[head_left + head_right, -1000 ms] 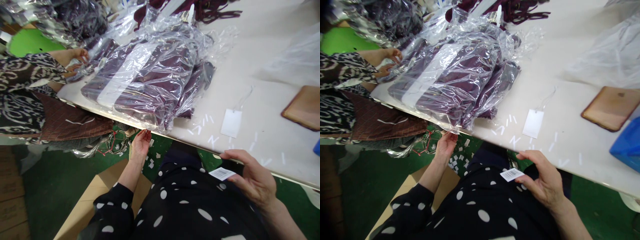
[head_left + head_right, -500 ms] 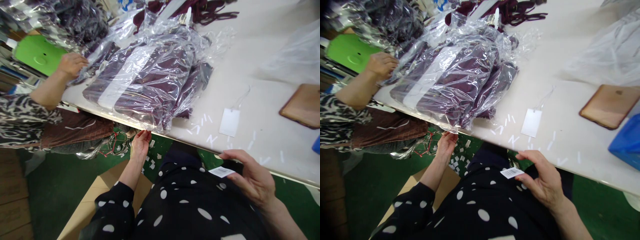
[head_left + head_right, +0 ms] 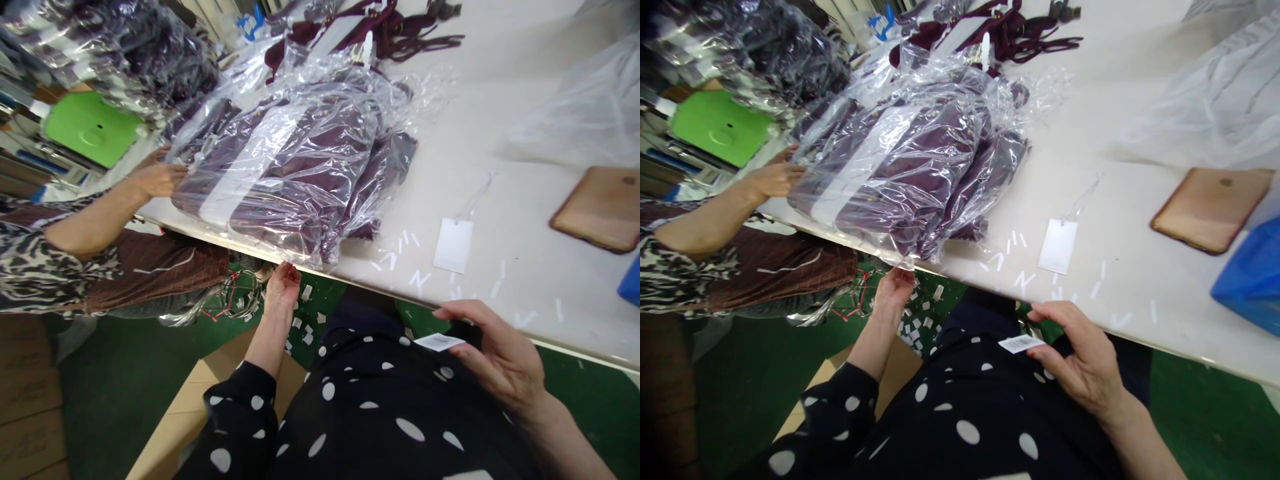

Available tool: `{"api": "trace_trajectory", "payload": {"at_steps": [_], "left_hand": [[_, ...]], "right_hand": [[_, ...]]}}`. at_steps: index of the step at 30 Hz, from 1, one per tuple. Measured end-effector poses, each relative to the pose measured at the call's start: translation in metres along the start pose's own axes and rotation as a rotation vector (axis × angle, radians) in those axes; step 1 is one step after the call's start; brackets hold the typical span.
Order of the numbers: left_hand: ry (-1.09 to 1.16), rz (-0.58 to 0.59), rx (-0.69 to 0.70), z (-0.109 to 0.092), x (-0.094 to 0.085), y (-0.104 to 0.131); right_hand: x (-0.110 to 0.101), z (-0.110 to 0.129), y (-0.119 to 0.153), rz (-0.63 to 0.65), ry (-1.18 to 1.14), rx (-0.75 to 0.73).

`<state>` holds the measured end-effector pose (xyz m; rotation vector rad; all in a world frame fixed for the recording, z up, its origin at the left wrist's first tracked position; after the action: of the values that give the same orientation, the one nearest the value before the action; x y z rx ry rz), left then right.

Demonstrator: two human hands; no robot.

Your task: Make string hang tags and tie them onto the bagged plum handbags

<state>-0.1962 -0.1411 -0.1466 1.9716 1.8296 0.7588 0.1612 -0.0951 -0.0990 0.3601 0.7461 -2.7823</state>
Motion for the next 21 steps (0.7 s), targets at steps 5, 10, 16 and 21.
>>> {"api": "trace_trajectory", "payload": {"at_steps": [5,10,16,21], "left_hand": [[0.019,-0.026,0.106,0.006,0.004,0.0],[0.045,-0.031,0.189,0.013,0.007,0.006],[0.043,0.009,0.104,0.016,0.011,0.004],[0.005,0.056,-0.067,0.021,0.006,-0.004]], "right_hand": [[0.001,0.0,-0.001,0.013,-0.01,-0.014],[0.003,0.0,-0.003,0.025,-0.035,-0.022],[0.0,0.002,-0.004,0.014,-0.041,-0.033],[-0.004,0.003,-0.001,-0.008,-0.038,-0.032]]}}
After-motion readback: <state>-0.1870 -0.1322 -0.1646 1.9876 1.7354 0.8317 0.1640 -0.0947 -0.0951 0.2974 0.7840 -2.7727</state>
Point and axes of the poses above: each hand's wrist, its own y-axis away from the middle knuckle, its own x-axis out of the palm, z = x × y, the point moved 2 cm from there along -y, towards the middle knuckle, and after that the axes turned 14 degrees about -z, right-handed, at the moved point
